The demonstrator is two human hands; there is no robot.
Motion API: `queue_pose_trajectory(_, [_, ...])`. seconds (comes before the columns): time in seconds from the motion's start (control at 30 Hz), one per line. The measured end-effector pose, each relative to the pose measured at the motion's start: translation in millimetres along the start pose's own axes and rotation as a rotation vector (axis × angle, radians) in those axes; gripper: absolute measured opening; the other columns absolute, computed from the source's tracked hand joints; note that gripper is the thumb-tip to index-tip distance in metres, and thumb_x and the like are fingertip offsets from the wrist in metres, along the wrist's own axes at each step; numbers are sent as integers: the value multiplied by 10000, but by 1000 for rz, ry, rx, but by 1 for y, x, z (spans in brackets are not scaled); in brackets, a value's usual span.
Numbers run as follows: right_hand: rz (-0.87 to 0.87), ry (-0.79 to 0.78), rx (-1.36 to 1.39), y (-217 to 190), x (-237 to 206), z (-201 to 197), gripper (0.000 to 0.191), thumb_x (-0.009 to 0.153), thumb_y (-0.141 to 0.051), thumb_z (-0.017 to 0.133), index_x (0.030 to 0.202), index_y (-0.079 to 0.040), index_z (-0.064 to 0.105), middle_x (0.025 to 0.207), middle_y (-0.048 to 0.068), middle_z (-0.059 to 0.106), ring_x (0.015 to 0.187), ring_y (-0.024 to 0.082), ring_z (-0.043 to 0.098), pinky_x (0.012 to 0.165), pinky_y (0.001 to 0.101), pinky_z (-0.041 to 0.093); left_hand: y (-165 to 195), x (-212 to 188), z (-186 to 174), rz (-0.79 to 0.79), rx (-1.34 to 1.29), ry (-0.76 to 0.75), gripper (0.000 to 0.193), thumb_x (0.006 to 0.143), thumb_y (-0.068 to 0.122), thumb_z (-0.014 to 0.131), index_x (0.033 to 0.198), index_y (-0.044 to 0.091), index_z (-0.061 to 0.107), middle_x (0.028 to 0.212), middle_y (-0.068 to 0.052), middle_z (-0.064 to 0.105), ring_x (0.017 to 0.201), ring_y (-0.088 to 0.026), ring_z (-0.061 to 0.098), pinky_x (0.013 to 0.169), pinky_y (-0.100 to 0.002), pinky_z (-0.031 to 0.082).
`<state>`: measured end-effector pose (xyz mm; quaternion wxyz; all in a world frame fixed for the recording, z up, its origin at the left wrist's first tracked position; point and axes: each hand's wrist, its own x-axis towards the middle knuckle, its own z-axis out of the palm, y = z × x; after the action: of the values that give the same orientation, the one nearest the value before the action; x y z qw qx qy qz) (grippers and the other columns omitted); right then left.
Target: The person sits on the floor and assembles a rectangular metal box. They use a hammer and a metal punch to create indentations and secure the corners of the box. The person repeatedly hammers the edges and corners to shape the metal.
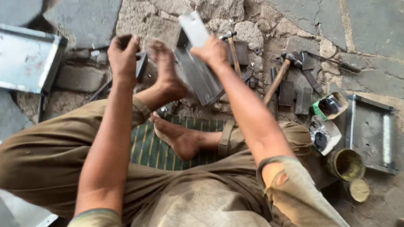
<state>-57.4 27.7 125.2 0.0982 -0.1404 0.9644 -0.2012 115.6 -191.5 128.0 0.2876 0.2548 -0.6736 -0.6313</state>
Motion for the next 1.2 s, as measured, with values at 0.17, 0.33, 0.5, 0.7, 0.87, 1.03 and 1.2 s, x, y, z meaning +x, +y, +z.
queue_pose_trajectory(0.17, [-169, 203, 393, 47, -17, -35, 739, 809, -564, 813, 1265, -21, 606, 994, 178, 717, 847, 337, 726, 715, 425, 632, 31, -38, 35, -387, -603, -351, 538, 975, 428, 725, 1189, -59, 645, 1019, -158, 708, 872, -236, 707, 799, -382, 603])
queue_pose_trajectory(0.33, [-792, 402, 255, 109, -61, -60, 975, 816, -376, 934, 1481, 56, 366, 1334, 295, 599, 1222, 491, 589, 1031, 497, 495, 57, -14, 88, -669, -1033, -577, 1004, 799, 759, 438, 1300, -105, 537, 1182, -257, 728, 1014, -348, 769, 914, -410, 632])
queue_pose_trajectory(0.5, [-383, 155, 219, 218, -87, -39, 484, 1005, -226, 761, 1406, -34, 570, 1246, 151, 696, 1117, 329, 714, 966, 430, 577, 51, -20, 113, -264, -759, -720, 683, 943, 285, 719, 1442, -111, 472, 1232, -215, 678, 1044, -269, 713, 986, -394, 601])
queue_pose_trajectory(0.7, [-288, 131, -84, 244, -97, 38, 207, 1019, -232, 699, 1192, -127, 741, 1042, 115, 699, 867, 240, 688, 734, 380, 604, 7, -31, 106, -231, -490, -649, 437, 990, 35, 700, 1403, -72, 600, 1219, -139, 734, 1052, -192, 751, 982, -336, 659])
queue_pose_trajectory(0.87, [-136, 135, -250, 213, -92, 68, 186, 1048, -180, 607, 1046, -46, 736, 973, 110, 547, 876, 273, 528, 691, 413, 482, -23, -15, 113, -204, -648, -700, 350, 1061, -11, 705, 1397, -40, 613, 1153, -97, 720, 929, -138, 705, 831, -282, 622])
queue_pose_trajectory(1.03, [-180, 154, -493, 203, -88, 70, 154, 893, -86, 622, 853, -26, 759, 1118, 137, 541, 1058, 301, 509, 811, 441, 452, -54, -25, 112, -324, -576, -632, 359, 1017, -5, 713, 1364, -20, 623, 1113, -55, 725, 894, -121, 697, 738, -249, 585])
queue_pose_trajectory(1.2, [-250, 389, -443, 203, -89, 64, 174, 886, -129, 637, 914, -3, 754, 1110, 136, 542, 1034, 323, 519, 813, 456, 458, -70, -24, 111, -454, -473, -506, 439, 986, 7, 734, 1400, 7, 589, 1018, -56, 710, 779, -116, 666, 619, -220, 547])
